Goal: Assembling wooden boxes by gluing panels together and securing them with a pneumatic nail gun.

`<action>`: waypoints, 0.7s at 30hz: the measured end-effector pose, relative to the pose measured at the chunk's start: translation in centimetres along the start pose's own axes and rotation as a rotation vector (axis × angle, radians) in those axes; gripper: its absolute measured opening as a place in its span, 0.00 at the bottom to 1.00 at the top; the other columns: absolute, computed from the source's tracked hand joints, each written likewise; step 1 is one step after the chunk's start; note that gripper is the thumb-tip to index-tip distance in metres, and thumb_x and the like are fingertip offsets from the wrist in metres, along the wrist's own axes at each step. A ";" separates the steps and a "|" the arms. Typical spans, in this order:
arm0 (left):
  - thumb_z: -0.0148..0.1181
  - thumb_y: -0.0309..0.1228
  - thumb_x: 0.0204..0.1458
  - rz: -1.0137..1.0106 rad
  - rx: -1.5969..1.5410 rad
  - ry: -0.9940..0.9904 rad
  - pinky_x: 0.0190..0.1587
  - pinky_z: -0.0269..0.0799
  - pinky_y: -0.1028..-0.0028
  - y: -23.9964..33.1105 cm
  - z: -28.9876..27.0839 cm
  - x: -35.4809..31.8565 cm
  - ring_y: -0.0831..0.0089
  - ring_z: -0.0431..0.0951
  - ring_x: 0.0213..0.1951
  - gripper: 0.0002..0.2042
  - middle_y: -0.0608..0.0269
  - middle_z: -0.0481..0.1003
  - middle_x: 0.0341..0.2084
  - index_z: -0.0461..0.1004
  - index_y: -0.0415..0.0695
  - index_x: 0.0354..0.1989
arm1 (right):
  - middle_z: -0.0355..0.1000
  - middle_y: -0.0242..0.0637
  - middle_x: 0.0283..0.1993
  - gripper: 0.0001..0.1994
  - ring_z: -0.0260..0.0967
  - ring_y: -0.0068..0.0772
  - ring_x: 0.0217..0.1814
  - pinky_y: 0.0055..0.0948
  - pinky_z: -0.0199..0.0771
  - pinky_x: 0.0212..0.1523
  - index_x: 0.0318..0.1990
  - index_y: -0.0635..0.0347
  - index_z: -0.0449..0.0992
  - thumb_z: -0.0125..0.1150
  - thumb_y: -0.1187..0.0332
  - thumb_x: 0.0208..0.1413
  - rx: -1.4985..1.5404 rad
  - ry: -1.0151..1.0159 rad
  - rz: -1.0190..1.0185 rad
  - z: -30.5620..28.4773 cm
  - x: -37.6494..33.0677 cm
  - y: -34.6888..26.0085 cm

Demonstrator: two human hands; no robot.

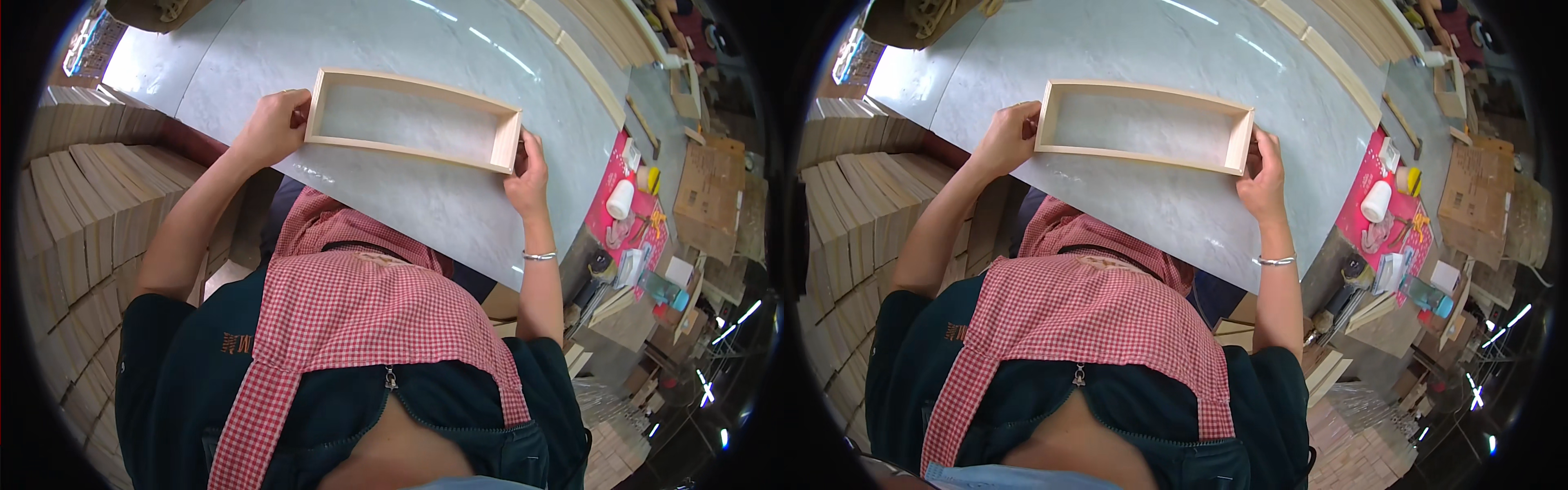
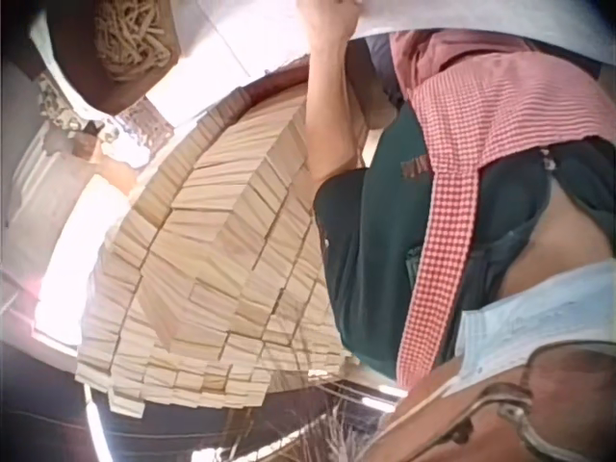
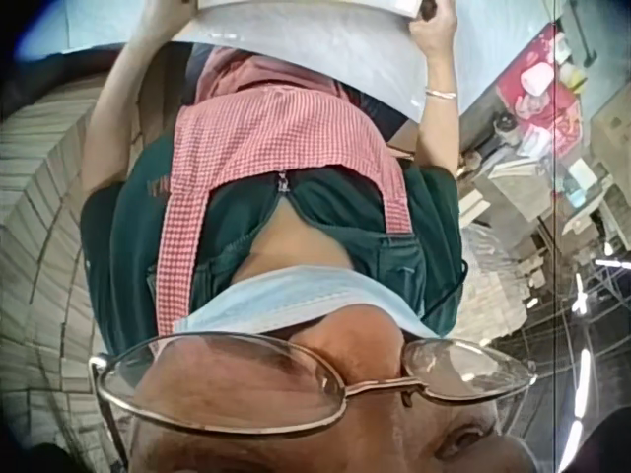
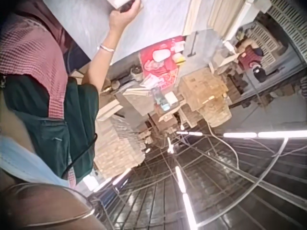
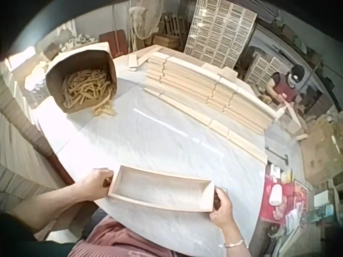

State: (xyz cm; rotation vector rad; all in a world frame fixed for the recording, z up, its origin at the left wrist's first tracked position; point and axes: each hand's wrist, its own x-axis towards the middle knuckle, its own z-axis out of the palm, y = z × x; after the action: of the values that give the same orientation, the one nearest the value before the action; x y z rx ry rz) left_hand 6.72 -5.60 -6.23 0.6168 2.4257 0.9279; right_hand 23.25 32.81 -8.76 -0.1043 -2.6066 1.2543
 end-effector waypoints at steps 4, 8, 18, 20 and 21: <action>0.56 0.19 0.55 0.037 0.143 0.066 0.36 0.72 0.74 0.2 0.0 -0.4 0.71 0.74 0.33 0.08 0.61 0.76 0.36 0.77 0.34 0.42 | 0.68 0.37 0.50 0.25 0.68 0.29 0.42 0.24 0.72 0.44 0.60 0.64 0.71 0.54 0.86 0.53 0.228 0.127 0.052 0.7 -0.3 1.9; 0.54 0.19 0.55 -0.105 -0.402 0.191 0.42 0.72 0.74 0.6 -0.1 -1.6 0.71 0.74 0.39 0.14 0.59 0.76 0.41 0.76 0.35 0.50 | 0.69 0.34 0.45 0.17 0.66 0.27 0.38 0.23 0.70 0.42 0.55 0.64 0.74 0.54 0.80 0.58 0.121 0.260 0.228 0.1 -0.8 0.4; 0.53 0.21 0.58 0.164 -0.998 0.188 0.56 0.68 0.75 2.1 -0.1 0.6 0.70 0.73 0.51 0.17 0.54 0.74 0.54 0.74 0.38 0.56 | 0.75 0.35 0.38 0.11 0.66 0.31 0.41 0.27 0.67 0.48 0.42 0.63 0.75 0.51 0.65 0.66 0.450 0.467 0.189 -1.6 -1.0 -6.2; 0.53 0.22 0.59 0.212 -1.129 0.190 0.57 0.66 0.75 1.7 0.5 0.0 0.70 0.73 0.53 0.15 0.53 0.74 0.56 0.75 0.38 0.54 | 0.76 0.36 0.37 0.11 0.68 0.34 0.45 0.30 0.67 0.51 0.41 0.63 0.76 0.52 0.65 0.66 0.471 0.532 0.086 -2.4 -2.1 -5.9; 0.53 0.23 0.59 0.185 -1.111 0.184 0.58 0.66 0.75 1.2 1.7 -0.2 0.71 0.72 0.53 0.13 0.54 0.74 0.55 0.75 0.38 0.52 | 0.76 0.37 0.39 0.11 0.68 0.36 0.47 0.31 0.67 0.53 0.40 0.63 0.76 0.52 0.65 0.66 0.363 0.446 0.072 -2.4 -3.1 -4.6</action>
State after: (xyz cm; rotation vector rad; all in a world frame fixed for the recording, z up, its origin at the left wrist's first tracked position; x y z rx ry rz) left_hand 8.09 -4.10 -6.44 0.3176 1.5766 2.1956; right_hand 27.08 31.18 -4.35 -0.3667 -1.9884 1.5045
